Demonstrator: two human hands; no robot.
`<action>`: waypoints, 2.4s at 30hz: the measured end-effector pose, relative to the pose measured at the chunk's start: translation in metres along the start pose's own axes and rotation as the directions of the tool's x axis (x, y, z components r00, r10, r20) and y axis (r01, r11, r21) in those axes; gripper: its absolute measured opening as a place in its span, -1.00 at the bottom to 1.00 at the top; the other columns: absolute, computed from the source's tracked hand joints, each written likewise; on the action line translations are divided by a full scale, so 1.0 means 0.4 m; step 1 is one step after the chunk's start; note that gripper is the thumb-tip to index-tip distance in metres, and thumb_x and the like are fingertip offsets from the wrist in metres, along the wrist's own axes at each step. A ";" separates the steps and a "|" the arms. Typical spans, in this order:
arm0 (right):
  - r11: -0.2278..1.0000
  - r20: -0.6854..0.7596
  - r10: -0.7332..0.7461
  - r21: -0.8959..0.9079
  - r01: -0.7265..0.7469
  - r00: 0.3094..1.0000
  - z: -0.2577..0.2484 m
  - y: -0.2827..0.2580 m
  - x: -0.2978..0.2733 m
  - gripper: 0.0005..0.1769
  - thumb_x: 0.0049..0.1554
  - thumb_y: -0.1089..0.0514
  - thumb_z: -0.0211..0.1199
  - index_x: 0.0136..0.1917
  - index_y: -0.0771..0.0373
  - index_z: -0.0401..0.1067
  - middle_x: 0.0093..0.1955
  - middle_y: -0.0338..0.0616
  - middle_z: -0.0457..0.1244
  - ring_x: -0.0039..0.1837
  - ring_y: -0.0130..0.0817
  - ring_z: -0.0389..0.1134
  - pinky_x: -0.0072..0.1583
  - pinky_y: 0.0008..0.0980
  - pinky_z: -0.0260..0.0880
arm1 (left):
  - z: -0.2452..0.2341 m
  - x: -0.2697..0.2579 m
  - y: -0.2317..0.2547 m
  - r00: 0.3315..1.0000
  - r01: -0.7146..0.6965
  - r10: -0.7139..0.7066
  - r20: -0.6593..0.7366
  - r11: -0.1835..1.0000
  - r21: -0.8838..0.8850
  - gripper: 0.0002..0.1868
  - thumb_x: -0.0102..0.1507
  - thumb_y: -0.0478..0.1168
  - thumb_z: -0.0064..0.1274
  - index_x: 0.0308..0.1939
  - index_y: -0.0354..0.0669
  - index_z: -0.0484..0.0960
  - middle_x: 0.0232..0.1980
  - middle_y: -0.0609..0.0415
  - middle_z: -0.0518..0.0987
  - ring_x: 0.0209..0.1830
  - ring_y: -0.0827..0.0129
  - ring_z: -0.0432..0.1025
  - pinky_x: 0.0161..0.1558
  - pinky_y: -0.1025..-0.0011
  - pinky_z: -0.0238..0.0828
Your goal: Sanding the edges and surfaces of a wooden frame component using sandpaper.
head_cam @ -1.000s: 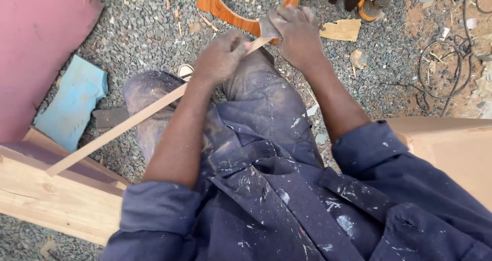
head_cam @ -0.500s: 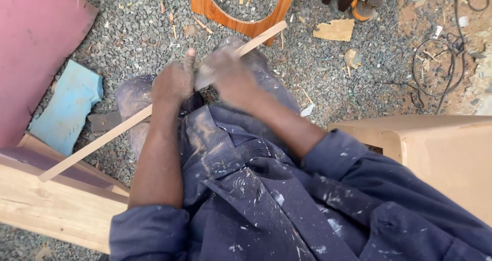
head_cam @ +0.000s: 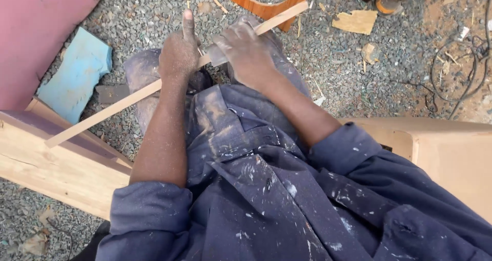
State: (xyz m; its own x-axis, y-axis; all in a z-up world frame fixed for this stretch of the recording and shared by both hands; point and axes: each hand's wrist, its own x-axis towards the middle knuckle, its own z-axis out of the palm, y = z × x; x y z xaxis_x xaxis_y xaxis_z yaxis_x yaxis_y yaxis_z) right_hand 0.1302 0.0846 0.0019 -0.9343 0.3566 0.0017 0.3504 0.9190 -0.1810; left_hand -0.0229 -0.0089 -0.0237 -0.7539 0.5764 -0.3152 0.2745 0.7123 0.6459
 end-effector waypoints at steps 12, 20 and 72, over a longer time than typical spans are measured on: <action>0.988 -0.154 0.022 0.154 0.002 0.988 -0.032 0.016 -0.003 -0.55 0.06 0.39 0.12 0.16 0.03 0.50 0.18 -0.10 0.22 0.22 -0.09 0.14 0.26 -0.07 0.21 | -0.047 -0.052 0.026 0.994 -0.099 0.079 -0.081 0.954 -0.284 0.16 0.02 0.69 -0.77 -0.24 -0.13 0.73 -0.53 0.15 0.62 -0.54 0.50 0.54 -0.35 0.41 0.51; 0.966 -0.033 -0.126 0.223 0.130 0.992 0.012 -0.041 0.018 -0.33 0.08 0.46 0.00 0.40 -0.01 0.30 0.48 -0.35 0.13 0.51 -0.19 0.01 0.53 0.06 -0.14 | -0.028 -0.033 -0.047 0.964 -0.255 0.244 -0.109 0.962 -0.100 -0.11 0.24 0.58 -0.50 -0.34 -0.05 0.67 -0.43 0.11 0.61 -0.46 0.40 0.51 -0.35 0.34 0.49; 0.943 0.120 -0.324 -0.040 0.331 0.938 0.097 -0.146 0.297 -0.48 0.44 -0.21 -0.24 0.01 0.13 0.40 -0.12 -0.18 0.21 -0.05 -0.22 0.20 0.01 -0.11 0.27 | -0.037 0.034 -0.209 0.792 0.005 -0.018 -0.611 1.000 -0.023 -0.27 0.38 0.27 -0.58 -0.65 0.02 0.48 -0.69 0.25 0.30 -0.78 0.48 0.07 -0.70 0.38 0.07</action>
State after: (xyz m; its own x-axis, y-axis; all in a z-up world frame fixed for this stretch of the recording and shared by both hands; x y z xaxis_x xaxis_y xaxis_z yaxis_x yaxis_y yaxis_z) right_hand -0.0037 0.0667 -0.0256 -0.9982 0.0164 -0.0581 0.0239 0.9911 -0.1309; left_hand -0.0650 -0.0664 -0.0715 -0.9664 0.1987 0.1631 0.2566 0.7057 0.6604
